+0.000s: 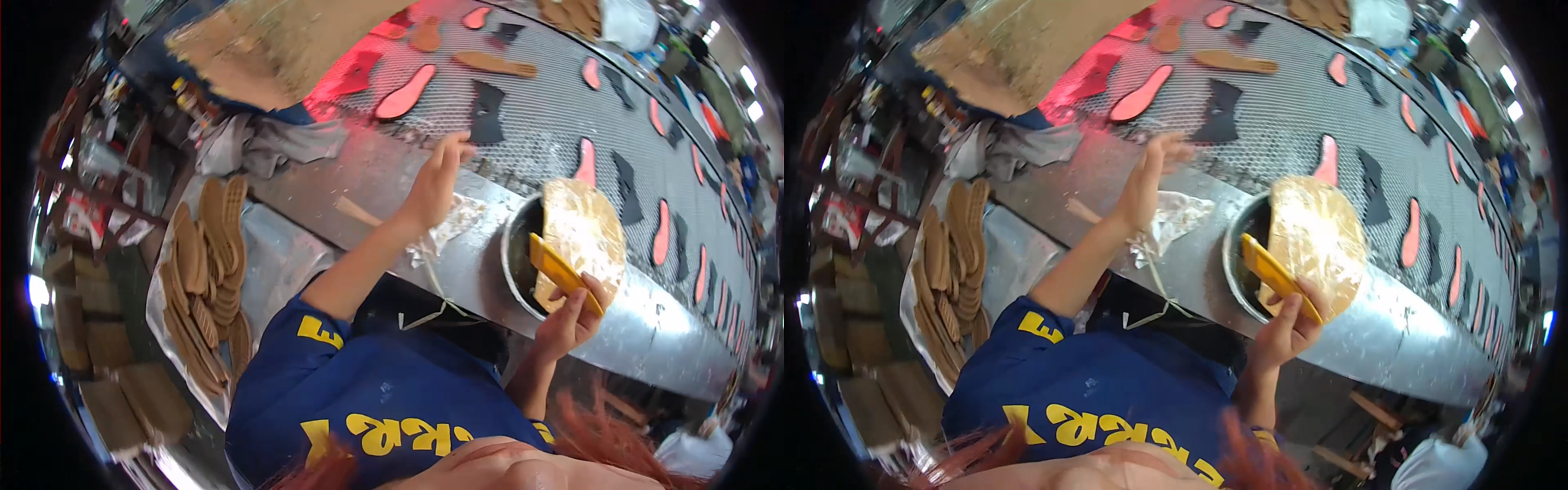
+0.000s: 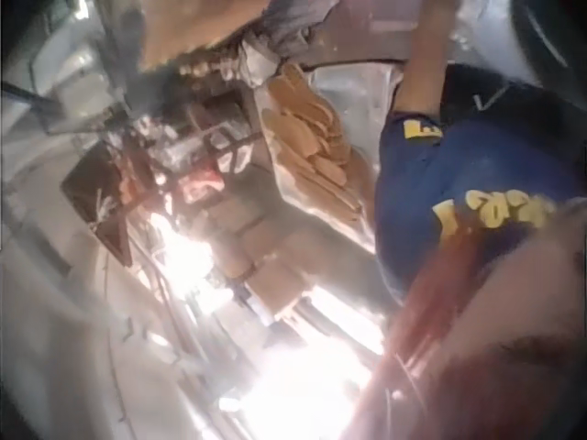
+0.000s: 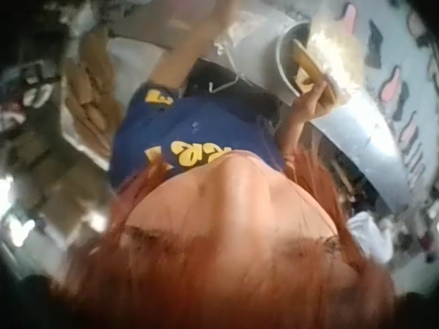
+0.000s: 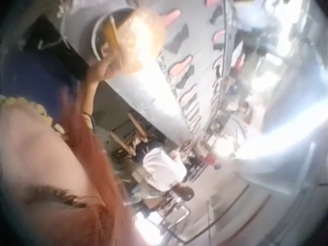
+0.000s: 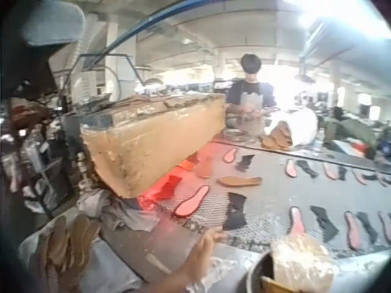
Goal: The person repeatedly applies a liquid adhesive to the textured bottom of shoe soles using a yellow brush. They dip the brush into a container and spread the substance across the sole surface, then place the treated sole onto a metal mesh rack.
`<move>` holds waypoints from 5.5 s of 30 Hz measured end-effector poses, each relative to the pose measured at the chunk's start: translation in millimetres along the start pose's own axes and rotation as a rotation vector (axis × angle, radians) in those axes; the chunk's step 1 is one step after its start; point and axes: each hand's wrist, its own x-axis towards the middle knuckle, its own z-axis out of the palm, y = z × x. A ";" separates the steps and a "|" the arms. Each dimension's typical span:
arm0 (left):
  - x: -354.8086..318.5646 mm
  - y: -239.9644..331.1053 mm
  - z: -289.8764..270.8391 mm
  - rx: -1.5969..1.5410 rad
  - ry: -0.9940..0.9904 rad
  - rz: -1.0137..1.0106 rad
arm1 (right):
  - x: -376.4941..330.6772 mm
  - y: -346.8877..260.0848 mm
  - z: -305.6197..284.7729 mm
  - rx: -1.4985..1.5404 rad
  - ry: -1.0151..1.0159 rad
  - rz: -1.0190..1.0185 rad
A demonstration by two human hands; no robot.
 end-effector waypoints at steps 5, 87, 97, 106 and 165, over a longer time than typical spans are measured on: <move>-88.2 23.5 -103.2 1.144 0.325 0.083 | -11.0 25.4 -18.2 -0.228 -0.062 0.129; -86.3 8.1 -43.8 -1.207 -0.256 -0.712 | 7.5 35.9 17.0 0.327 0.077 0.241; -117.8 44.9 -6.6 -0.737 -0.641 -0.654 | 2.4 20.9 22.8 -0.320 -0.169 -0.275; -120.9 65.3 -0.2 -0.651 -0.737 -0.627 | 1.7 15.6 19.5 -0.466 -0.197 -0.375; -102.1 75.1 25.0 -0.878 -0.366 -0.775 | 19.8 -12.7 0.6 0.532 -0.873 0.300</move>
